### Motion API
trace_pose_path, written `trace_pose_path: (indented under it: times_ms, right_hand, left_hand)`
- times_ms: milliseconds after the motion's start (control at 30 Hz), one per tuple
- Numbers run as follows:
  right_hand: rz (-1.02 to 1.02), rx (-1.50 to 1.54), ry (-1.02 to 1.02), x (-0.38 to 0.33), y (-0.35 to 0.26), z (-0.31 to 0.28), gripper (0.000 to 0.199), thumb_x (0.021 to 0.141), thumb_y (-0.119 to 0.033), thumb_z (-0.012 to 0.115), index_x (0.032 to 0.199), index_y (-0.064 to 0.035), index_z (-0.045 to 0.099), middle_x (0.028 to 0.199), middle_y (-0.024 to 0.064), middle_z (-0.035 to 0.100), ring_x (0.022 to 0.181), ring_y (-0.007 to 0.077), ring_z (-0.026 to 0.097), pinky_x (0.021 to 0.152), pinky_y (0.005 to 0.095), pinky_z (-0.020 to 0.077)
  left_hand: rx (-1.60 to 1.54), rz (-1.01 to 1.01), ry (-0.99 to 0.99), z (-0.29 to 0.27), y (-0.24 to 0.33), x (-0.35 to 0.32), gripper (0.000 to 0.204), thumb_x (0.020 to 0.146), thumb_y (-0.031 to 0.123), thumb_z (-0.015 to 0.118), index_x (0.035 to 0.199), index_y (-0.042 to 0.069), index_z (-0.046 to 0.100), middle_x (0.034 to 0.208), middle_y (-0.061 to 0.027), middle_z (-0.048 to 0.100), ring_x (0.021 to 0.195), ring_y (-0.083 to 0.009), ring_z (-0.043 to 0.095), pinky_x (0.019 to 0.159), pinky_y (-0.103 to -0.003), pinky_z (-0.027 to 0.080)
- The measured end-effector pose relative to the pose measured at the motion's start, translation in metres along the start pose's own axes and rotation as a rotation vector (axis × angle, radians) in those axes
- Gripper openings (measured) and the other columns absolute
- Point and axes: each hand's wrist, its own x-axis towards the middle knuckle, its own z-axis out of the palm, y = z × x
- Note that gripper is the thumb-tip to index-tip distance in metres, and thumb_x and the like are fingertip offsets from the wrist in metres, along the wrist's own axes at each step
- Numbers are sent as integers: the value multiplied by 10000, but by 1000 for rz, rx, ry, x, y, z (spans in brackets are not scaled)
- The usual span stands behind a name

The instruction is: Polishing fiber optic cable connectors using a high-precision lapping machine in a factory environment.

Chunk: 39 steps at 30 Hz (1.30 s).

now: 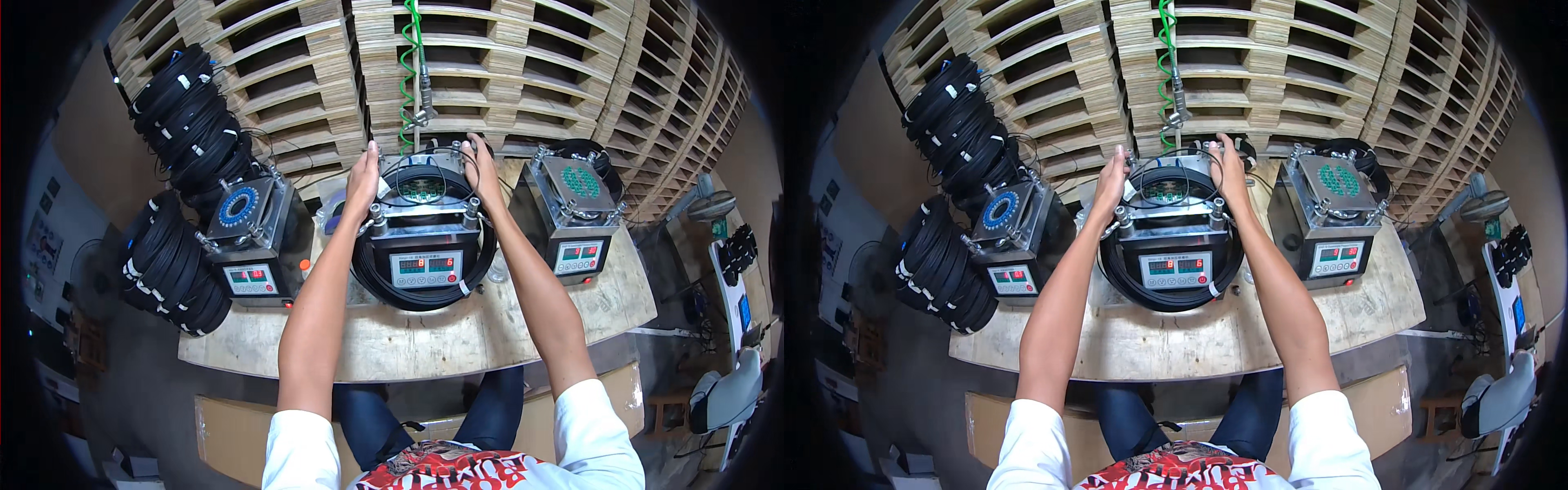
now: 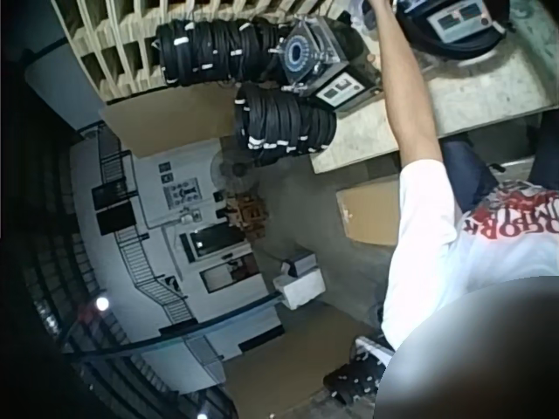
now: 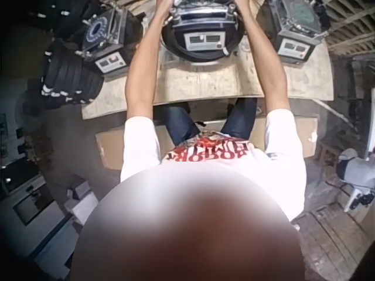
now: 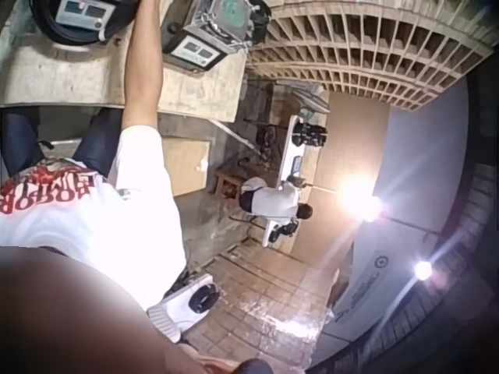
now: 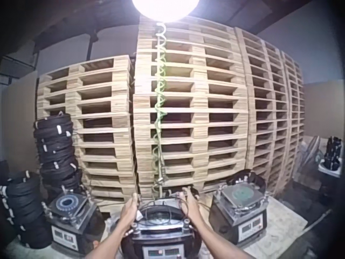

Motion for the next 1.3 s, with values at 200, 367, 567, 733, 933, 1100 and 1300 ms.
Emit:
trace_pose_path:
  times_ms: [200, 367, 567, 733, 933, 1100, 1300]
  right_hand:
    - [164, 159, -61, -3, -9, -4, 537, 1045, -452, 461, 1375, -29, 496, 1016, 277, 687, 940, 418, 671, 830, 425, 506]
    - [212, 82, -25, 1, -5, -1, 606, 1031, -514, 449, 1381, -21, 496, 1051, 282, 678, 993, 410, 655, 883, 452, 488]
    - [121, -20, -47, -1, -1, -3, 627, 1026, -534, 439, 1389, -26, 491, 1163, 304, 650, 1124, 451, 609, 947, 480, 463]
    - [-50, 91, -57, -2, 6, -2, 488, 1040, -378, 509, 1398, -48, 474, 1035, 253, 688, 934, 382, 675, 826, 424, 502]
    - [181, 244, -86, -4, -2, -6, 393, 1043, -241, 521, 1372, -28, 486, 872, 109, 601, 669, 166, 594, 624, 335, 494]
    - [115, 50, -30, 1, 2, 1, 466, 1049, -372, 477, 1328, -3, 532, 919, 230, 679, 837, 353, 659, 791, 430, 495]
    - [32, -10, -51, -3, 1, 0, 438, 1050, -355, 474, 1317, -14, 533, 1044, 274, 689, 1014, 436, 656, 861, 442, 495]
  left_hand:
    - [45, 90, 138, 1, -8, 2, 746, 1008, 622, 403, 1445, 22, 484, 1046, -177, 671, 1000, -289, 626, 934, -392, 459]
    - [-52, 76, 105, 3, -10, 7, 764, 1008, 619, 413, 1475, 15, 436, 1126, -189, 662, 1025, -282, 618, 958, -391, 457]
    - [-100, 13, 24, 3, -2, -1, 755, 1020, 623, 374, 1451, 9, 458, 1196, -187, 630, 1074, -257, 587, 968, -365, 432]
    - [-42, -24, 68, 1, -13, 10, 776, 1015, 641, 370, 1449, 3, 453, 1252, -188, 601, 1128, -257, 567, 989, -367, 415]
    - [44, 82, 95, 3, -4, -3, 788, 999, 624, 414, 1503, 17, 393, 1277, -243, 618, 1242, -330, 560, 1070, -401, 390]
    - [-18, 130, 53, 0, -8, 4, 762, 1025, 591, 405, 1541, 39, 315, 1352, -161, 538, 1117, -230, 565, 1015, -351, 420]
    - [-70, 163, 42, 2, -24, 11, 681, 1050, 534, 389, 1510, 32, 372, 1329, -143, 539, 1055, -203, 557, 986, -348, 429]
